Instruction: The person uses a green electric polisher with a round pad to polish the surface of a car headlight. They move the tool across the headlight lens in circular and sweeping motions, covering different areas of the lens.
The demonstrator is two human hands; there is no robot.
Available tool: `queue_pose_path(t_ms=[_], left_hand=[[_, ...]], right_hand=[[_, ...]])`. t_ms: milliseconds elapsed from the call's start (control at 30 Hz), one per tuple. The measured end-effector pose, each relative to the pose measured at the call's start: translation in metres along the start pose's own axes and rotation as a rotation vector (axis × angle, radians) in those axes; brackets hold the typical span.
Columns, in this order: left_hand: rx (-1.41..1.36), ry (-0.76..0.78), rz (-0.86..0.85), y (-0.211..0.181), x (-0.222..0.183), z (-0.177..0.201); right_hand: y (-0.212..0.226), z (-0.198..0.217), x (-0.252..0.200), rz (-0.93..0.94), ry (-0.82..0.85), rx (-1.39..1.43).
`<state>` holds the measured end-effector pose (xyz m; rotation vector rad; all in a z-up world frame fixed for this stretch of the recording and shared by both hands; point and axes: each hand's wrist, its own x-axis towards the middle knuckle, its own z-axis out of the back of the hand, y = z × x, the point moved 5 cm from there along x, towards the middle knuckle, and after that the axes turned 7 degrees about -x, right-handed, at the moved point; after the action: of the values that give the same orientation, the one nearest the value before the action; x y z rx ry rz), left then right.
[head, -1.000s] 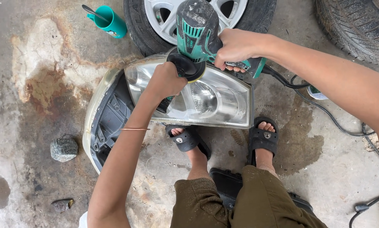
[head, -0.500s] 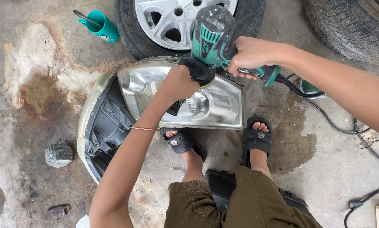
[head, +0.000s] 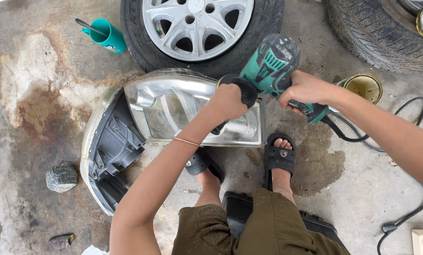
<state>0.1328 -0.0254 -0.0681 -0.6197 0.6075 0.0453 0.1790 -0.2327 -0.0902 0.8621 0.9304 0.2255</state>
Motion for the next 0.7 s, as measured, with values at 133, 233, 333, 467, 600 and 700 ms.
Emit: queue_pose_path(t_ms=[133, 233, 333, 467, 600, 700], left_hand=[[-0.019, -0.007, -0.053, -0.027, -0.012, -0.018], [0.055, 0.061, -0.039, -0.037, -0.009, -0.043], [0.019, 0.126, -0.084, -0.041, -0.008, -0.071], [0.048, 0.145, -0.159, -0.048, -0.016, -0.089], [0.056, 0.169, -0.153, -0.051, -0.028, -0.078], [0.032, 0.135, -0.172, -0.046, -0.034, -0.053]], right_hand=[[-0.021, -0.008, -0.028, -0.016, -0.01, 0.032], [-0.035, -0.014, -0.048, -0.031, -0.051, 0.093], [-0.047, -0.024, -0.071, -0.058, -0.099, 0.217], [-0.106, -0.042, -0.067, -0.1, -0.084, 0.193], [-0.136, -0.046, -0.051, -0.073, -0.084, 0.116], [-0.109, -0.042, -0.041, -0.012, -0.063, 0.121]])
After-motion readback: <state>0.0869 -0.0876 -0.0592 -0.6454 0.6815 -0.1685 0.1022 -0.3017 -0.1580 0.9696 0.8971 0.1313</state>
